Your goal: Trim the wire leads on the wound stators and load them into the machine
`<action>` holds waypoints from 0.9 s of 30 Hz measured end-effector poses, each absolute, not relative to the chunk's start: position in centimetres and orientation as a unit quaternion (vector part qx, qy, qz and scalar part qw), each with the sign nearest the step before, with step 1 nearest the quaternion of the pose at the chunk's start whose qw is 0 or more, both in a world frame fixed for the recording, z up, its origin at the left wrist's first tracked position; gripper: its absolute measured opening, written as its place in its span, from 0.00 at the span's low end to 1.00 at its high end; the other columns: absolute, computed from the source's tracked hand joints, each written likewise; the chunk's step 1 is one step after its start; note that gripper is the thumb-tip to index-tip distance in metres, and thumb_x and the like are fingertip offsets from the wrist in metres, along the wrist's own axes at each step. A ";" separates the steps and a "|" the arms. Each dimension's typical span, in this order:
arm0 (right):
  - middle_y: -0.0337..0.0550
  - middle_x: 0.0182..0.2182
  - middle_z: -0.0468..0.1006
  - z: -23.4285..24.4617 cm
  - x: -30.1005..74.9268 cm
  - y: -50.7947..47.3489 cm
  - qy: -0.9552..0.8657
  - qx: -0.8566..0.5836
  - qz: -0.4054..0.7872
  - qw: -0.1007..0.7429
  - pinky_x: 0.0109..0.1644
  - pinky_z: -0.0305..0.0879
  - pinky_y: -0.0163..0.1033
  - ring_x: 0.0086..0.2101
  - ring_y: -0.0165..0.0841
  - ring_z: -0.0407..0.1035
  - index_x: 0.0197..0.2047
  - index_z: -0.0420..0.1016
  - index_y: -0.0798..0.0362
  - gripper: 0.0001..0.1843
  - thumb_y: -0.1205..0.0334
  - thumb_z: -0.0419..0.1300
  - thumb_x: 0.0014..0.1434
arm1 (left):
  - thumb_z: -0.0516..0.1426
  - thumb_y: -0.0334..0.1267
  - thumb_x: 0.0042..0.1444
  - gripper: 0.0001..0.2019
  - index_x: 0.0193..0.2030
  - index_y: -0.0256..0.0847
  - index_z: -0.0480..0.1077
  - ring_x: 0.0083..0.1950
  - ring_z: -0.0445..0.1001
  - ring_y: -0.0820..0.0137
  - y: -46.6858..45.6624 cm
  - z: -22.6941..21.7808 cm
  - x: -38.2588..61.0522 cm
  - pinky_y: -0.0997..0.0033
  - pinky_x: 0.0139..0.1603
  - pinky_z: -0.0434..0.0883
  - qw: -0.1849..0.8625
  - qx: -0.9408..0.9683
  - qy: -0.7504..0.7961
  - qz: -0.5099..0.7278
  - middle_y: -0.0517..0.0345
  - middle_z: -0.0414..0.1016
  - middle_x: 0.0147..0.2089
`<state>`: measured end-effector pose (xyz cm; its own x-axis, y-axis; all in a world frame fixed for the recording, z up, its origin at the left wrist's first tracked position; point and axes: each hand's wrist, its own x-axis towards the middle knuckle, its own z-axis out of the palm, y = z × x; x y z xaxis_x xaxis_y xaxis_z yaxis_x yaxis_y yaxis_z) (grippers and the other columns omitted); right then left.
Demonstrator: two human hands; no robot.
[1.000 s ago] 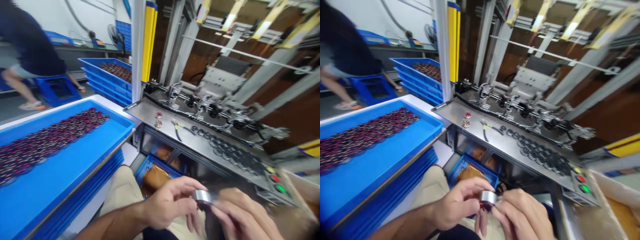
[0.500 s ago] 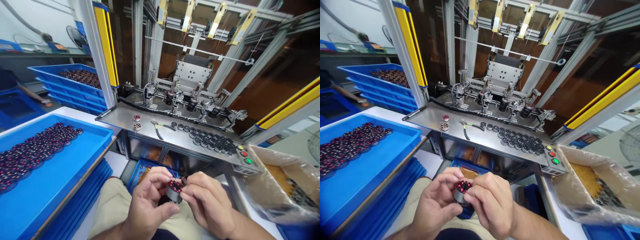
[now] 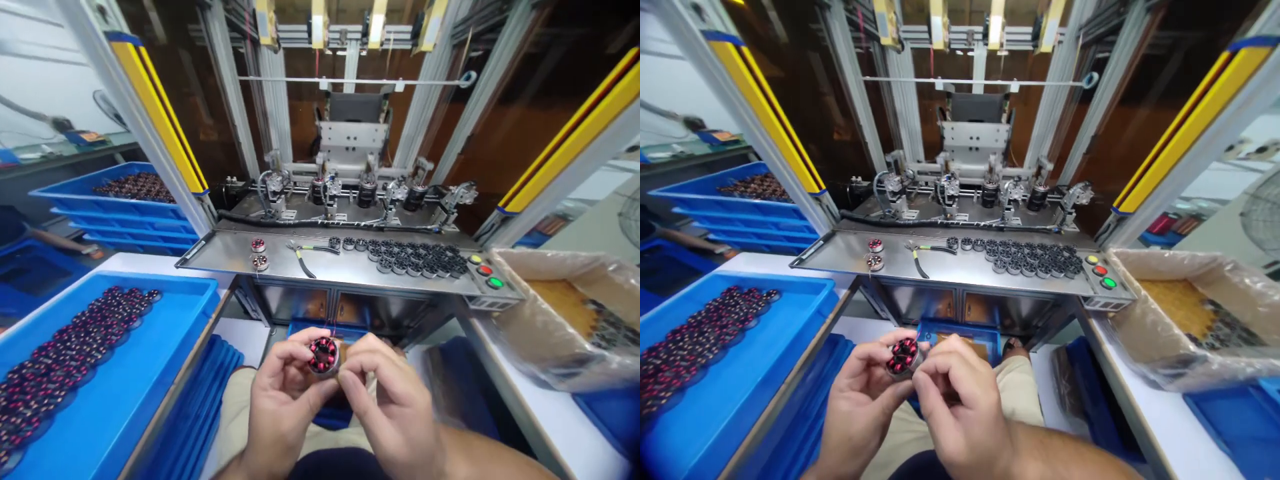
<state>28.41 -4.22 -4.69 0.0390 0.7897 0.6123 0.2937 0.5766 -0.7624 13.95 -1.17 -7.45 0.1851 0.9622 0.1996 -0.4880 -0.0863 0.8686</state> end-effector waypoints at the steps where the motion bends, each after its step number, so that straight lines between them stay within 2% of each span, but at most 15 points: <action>1: 0.40 0.26 0.71 -5.0 28.2 -4.4 -0.643 -0.415 0.236 0.599 0.31 0.63 0.35 0.28 0.29 0.66 0.33 0.72 0.55 0.06 0.70 0.57 0.63 | 0.68 0.23 0.48 0.16 0.38 0.45 0.72 0.46 0.83 0.69 -1.1 -7.5 13.9 0.74 0.47 0.79 0.624 0.444 0.270 0.584 0.60 0.80 0.52; 5: 0.40 0.27 0.71 -6.1 27.8 -4.5 -0.584 -0.429 0.340 0.599 0.31 0.63 0.35 0.29 0.29 0.65 0.31 0.71 0.54 0.08 0.64 0.58 0.63 | 0.70 0.23 0.45 0.17 0.37 0.45 0.73 0.44 0.83 0.72 -0.9 -7.3 13.8 0.78 0.45 0.79 0.638 0.410 0.292 0.582 0.62 0.82 0.51; 8: 0.41 0.28 0.72 -6.8 27.8 -4.4 -0.559 -0.441 0.367 0.599 0.32 0.64 0.35 0.29 0.30 0.66 0.31 0.72 0.54 0.09 0.62 0.59 0.63 | 0.70 0.25 0.46 0.16 0.40 0.44 0.76 0.43 0.83 0.72 -0.5 -6.7 14.2 0.78 0.45 0.79 0.681 0.366 0.311 0.553 0.58 0.84 0.48; 12: 0.42 0.29 0.74 -7.5 27.7 -4.2 -0.559 -0.449 0.344 0.607 0.32 0.64 0.35 0.30 0.30 0.68 0.31 0.72 0.54 0.09 0.62 0.59 0.63 | 0.70 0.29 0.48 0.20 0.49 0.42 0.77 0.44 0.83 0.71 -0.3 -6.5 14.7 0.77 0.47 0.79 0.720 0.327 0.332 0.514 0.49 0.82 0.54; 16: 0.40 0.27 0.72 -8.2 28.2 -4.2 -0.601 -0.431 0.293 0.606 0.31 0.64 0.35 0.29 0.29 0.67 0.30 0.71 0.54 0.08 0.66 0.58 0.63 | 0.70 0.32 0.48 0.22 0.52 0.46 0.77 0.43 0.83 0.71 -0.3 -7.1 14.8 0.79 0.45 0.79 0.708 0.373 0.311 0.512 0.50 0.80 0.57; 19: 0.40 0.29 0.71 -8.2 29.8 -4.0 -0.639 -0.418 0.280 0.582 0.34 0.65 0.37 0.31 0.31 0.67 0.36 0.72 0.53 0.05 0.61 0.63 0.61 | 0.68 0.28 0.50 0.22 0.52 0.51 0.78 0.48 0.81 0.72 -0.4 -7.7 14.4 0.82 0.49 0.77 0.613 0.496 0.325 0.522 0.56 0.81 0.55; 22: 0.43 0.36 0.73 -7.4 31.6 -3.2 -0.656 -0.404 0.279 0.572 0.41 0.68 0.42 0.37 0.35 0.69 0.48 0.71 0.52 0.20 0.53 0.69 0.57 | 0.66 0.24 0.50 0.26 0.54 0.51 0.76 0.56 0.77 0.68 -0.5 -8.2 13.7 0.77 0.55 0.75 0.452 0.640 0.292 0.548 0.57 0.80 0.54; 23: 0.43 0.37 0.73 -7.0 32.0 -3.0 -0.665 -0.392 0.278 0.571 0.42 0.68 0.43 0.38 0.36 0.69 0.49 0.71 0.52 0.21 0.54 0.69 0.57 | 0.66 0.23 0.50 0.27 0.56 0.50 0.75 0.56 0.76 0.67 -0.4 -8.4 13.4 0.75 0.56 0.75 0.411 0.673 0.277 0.549 0.55 0.79 0.54; 27: 0.42 0.33 0.73 -5.4 32.5 -2.5 -0.712 -0.367 0.251 0.543 0.39 0.66 0.41 0.33 0.32 0.68 0.40 0.74 0.53 0.02 0.68 0.61 0.63 | 0.65 0.20 0.49 0.33 0.61 0.46 0.70 0.56 0.76 0.64 -0.2 -9.2 12.9 0.69 0.58 0.75 0.328 0.736 0.252 0.536 0.51 0.78 0.55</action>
